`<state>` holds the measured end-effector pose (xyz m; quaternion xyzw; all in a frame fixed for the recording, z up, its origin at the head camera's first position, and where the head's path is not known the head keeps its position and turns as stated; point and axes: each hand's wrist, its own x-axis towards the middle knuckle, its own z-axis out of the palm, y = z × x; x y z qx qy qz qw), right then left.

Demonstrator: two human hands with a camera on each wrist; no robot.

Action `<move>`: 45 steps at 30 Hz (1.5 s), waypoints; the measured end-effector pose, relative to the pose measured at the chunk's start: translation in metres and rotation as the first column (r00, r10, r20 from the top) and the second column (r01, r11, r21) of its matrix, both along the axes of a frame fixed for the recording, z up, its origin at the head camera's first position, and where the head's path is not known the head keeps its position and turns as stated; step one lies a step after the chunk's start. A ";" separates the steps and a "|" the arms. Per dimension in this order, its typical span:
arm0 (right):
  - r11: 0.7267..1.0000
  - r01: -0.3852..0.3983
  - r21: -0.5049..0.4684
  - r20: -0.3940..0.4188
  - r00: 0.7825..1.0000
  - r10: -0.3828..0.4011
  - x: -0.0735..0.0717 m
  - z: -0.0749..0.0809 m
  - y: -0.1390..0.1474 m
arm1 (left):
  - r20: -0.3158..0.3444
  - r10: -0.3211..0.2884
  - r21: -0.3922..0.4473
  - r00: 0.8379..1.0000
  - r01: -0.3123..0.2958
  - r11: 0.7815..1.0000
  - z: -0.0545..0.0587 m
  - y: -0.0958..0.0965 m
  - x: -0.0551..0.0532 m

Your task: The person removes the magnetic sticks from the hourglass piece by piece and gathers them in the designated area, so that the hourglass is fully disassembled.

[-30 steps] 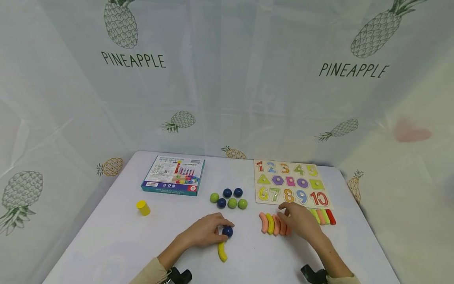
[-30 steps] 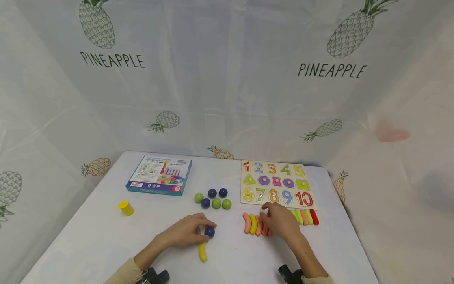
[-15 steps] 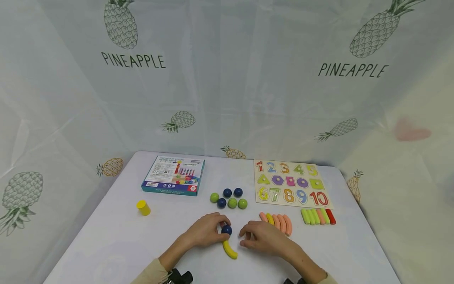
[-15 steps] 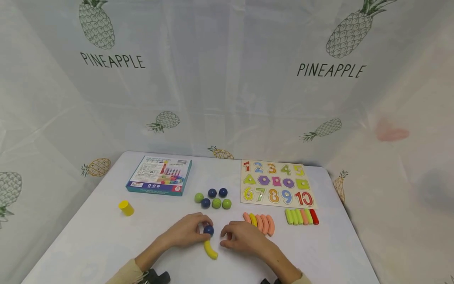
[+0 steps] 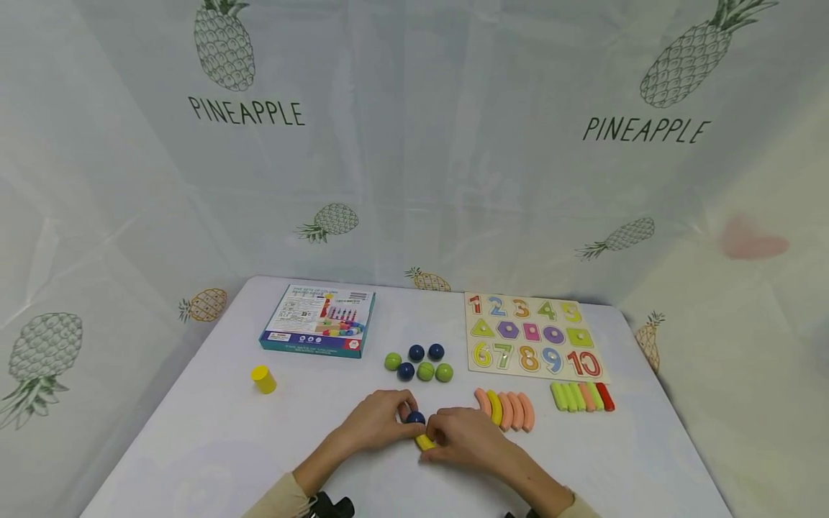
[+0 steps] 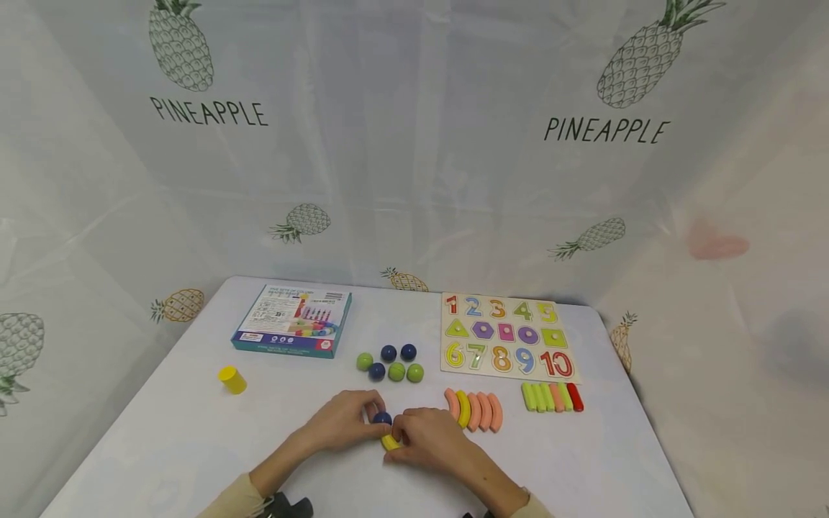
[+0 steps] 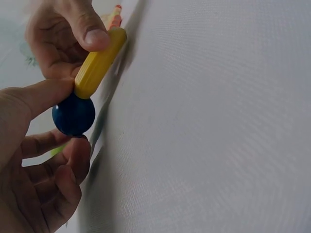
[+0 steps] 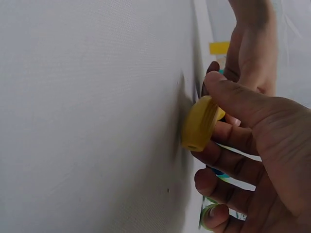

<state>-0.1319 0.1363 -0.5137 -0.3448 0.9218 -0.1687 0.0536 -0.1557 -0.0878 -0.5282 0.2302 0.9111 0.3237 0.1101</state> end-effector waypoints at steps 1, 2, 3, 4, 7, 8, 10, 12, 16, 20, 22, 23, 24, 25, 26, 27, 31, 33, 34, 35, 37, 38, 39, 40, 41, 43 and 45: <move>1.000 0.004 0.005 -0.002 1.000 -0.004 0.000 0.000 0.000 | 0.002 0.000 0.000 1.000 0.000 1.000 0.000 0.000 0.000; 1.000 0.007 0.010 -0.001 1.000 -0.007 0.000 0.000 0.000 | 0.005 -0.002 0.000 1.000 0.002 1.000 -0.001 0.000 0.000; 1.000 0.010 0.015 0.000 1.000 -0.010 0.000 0.000 -0.001 | 0.003 -0.003 0.000 1.000 0.003 1.000 -0.001 0.000 0.000; 1.000 0.012 0.018 0.003 1.000 -0.012 0.000 0.000 -0.001 | 0.002 -0.006 0.000 1.000 0.006 1.000 -0.001 0.001 -0.001; 1.000 0.012 0.019 0.013 1.000 -0.012 0.000 0.000 -0.001 | 0.003 -0.014 0.004 1.000 0.014 1.000 -0.001 0.001 -0.001; 1.000 0.011 0.018 0.017 1.000 -0.011 -0.001 0.000 0.000 | 0.003 -0.016 0.006 1.000 0.016 1.000 -0.001 0.001 -0.001; 1.000 0.010 0.015 0.017 1.000 -0.010 -0.001 0.000 0.001 | 0.003 -0.022 0.010 1.000 0.022 1.000 -0.001 0.001 -0.001; 1.000 0.011 0.012 0.016 1.000 -0.011 -0.002 0.000 0.002 | 0.002 -0.028 0.017 1.000 0.028 0.999 0.000 0.000 -0.001; 1.000 0.021 0.020 0.018 1.000 -0.022 -0.003 0.001 0.005 | 0.008 -0.042 0.013 0.999 0.042 0.999 0.000 -0.002 -0.001; 0.999 0.041 0.013 0.047 0.998 -0.042 -0.003 0.001 0.010 | 0.016 -0.002 -0.013 1.000 0.002 1.000 0.001 -0.010 -0.003; 0.997 0.071 -0.017 0.087 0.994 -0.070 -0.003 0.005 0.016 | 0.006 0.035 -0.022 0.999 -0.035 0.999 0.001 -0.016 -0.005; 0.995 0.094 -0.035 0.108 0.990 -0.089 -0.003 0.007 0.020 | -0.001 0.052 -0.022 0.999 -0.052 0.998 0.002 -0.018 -0.006; 0.991 0.119 -0.055 0.125 0.986 -0.111 -0.004 0.009 0.024 | -0.010 0.068 -0.026 0.998 -0.068 0.997 0.003 -0.021 -0.007; 0.987 0.146 -0.073 0.141 0.981 -0.135 -0.005 0.011 0.029 | -0.023 0.081 -0.028 0.996 -0.082 0.996 0.003 -0.023 -0.008; 0.981 0.171 -0.091 0.152 0.976 -0.156 -0.007 0.014 0.034 | -0.037 0.093 -0.029 0.995 -0.094 0.995 0.004 -0.025 -0.009; 0.975 0.192 -0.108 0.159 0.972 -0.174 -0.008 0.016 0.040 | -0.051 0.106 -0.036 0.993 -0.108 0.994 0.004 -0.027 -0.011; 0.949 0.278 -0.147 0.196 0.949 -0.247 -0.014 0.026 0.064 | -0.086 0.166 -0.054 0.982 -0.171 0.984 0.006 -0.033 -0.013; 0.926 0.338 -0.168 0.249 0.924 -0.292 -0.016 0.031 0.077 | -0.094 0.198 -0.057 0.976 -0.204 0.977 0.007 -0.034 -0.014; 0.912 0.371 -0.177 0.278 0.907 -0.315 -0.017 0.034 0.084 | -0.097 0.212 -0.055 0.972 -0.218 0.974 0.007 -0.034 -0.014; 0.896 0.404 -0.186 0.303 0.891 -0.339 -0.017 0.035 0.091 | -0.104 0.222 -0.053 0.970 -0.228 0.972 0.008 -0.035 -0.015; 0.865 0.468 -0.181 0.329 0.858 -0.395 -0.019 0.036 0.105 | -0.110 0.243 -0.046 0.964 -0.249 0.967 0.007 -0.035 -0.016; 0.852 0.493 -0.177 0.328 0.846 -0.421 -0.019 0.037 0.111 | -0.107 0.256 -0.044 0.961 -0.262 0.964 0.007 -0.035 -0.017; 0.843 0.512 -0.166 0.323 0.836 -0.444 -0.019 0.036 0.117 | -0.105 0.267 -0.041 0.958 -0.273 0.961 0.007 -0.035 -0.017; 0.836 0.528 -0.150 0.309 0.828 -0.467 -0.020 0.036 0.123 | -0.102 0.277 -0.037 0.955 -0.282 0.959 0.006 -0.035 -0.018; 0.832 0.539 -0.134 0.296 0.823 -0.486 -0.020 0.035 0.128 | -0.099 0.286 -0.035 0.953 -0.291 0.956 0.006 -0.034 -0.019; 0.826 0.553 -0.110 0.278 0.815 -0.508 -0.020 0.033 0.137 | -0.089 0.308 -0.031 0.947 -0.312 0.950 0.006 -0.034 -0.020; 0.822 0.561 -0.096 0.277 0.808 -0.519 -0.019 0.030 0.144 | -0.091 0.318 -0.030 0.944 -0.322 0.946 0.006 -0.033 -0.021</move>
